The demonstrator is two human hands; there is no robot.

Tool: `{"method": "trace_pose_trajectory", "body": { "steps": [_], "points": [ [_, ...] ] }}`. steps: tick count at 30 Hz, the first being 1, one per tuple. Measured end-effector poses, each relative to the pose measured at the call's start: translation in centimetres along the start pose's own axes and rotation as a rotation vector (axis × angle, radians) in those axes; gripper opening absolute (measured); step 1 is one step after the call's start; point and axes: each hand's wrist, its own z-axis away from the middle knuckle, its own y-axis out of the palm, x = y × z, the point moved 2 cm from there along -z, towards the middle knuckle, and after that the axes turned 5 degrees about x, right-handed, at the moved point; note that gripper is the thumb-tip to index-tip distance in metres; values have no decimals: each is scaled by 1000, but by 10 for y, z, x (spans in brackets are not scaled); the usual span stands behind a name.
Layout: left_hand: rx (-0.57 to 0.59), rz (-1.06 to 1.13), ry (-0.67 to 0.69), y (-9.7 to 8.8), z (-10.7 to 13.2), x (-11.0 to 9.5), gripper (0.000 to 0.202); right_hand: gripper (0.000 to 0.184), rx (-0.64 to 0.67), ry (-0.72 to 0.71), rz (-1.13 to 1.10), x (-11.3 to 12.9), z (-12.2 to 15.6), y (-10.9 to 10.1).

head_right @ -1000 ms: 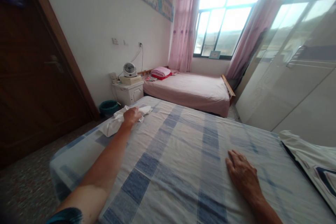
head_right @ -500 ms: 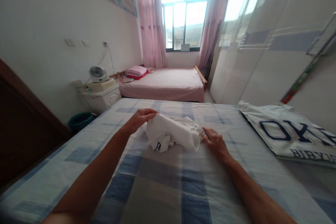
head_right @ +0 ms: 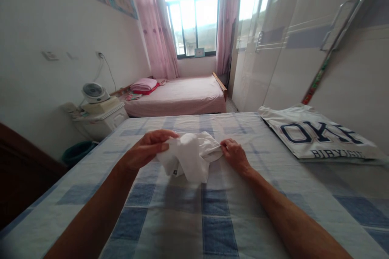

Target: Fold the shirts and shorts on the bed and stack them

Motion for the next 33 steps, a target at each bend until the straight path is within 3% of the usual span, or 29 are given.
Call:
{"method": "trace_pose_trajectory", "body": {
  "steps": [2,4,5,8,11,14,17,20,22,26,28,31,33],
  "points": [
    [256,-57,-91,15,9,-10,54,20,-88,63,-72,-5,-2,-5],
    [359,-135,-111,19,9,-12,56,21,-143,137,-187,-11,-2,-9],
    [314,-195,-85,16,4,-8,53,22,-163,178,-243,-14,-2,-11],
    [3,-515,-19,-8,-19,25,41,25,-220,299,-353,-21,-1,-16],
    [-170,-980,-96,-35,-37,69,31,26,-276,366,-377,-26,0,-18],
    [-258,-1237,-164,-50,-41,95,23,28,-307,309,-308,-26,1,-19],
    [-288,-1343,-267,-52,-38,99,18,31,-175,163,-128,-21,2,-16],
    [-333,-1367,-318,-48,-38,89,17,25,-22,101,13,-18,3,-12],
    [-414,-1338,-272,-47,-37,77,16,18,-26,94,-21,-15,3,-14],
    [-664,-1042,94,-44,-31,38,12,25,-241,157,-314,-6,-1,-27],
    [-550,-809,223,-40,-26,22,17,28,-291,211,-576,-2,-2,-33],
    [-243,-579,189,-30,-23,12,34,26,-248,235,-999,11,-3,-42],
    [-215,-570,163,-23,-26,11,35,22,-163,204,-1171,27,-3,-50]
  ]
}}
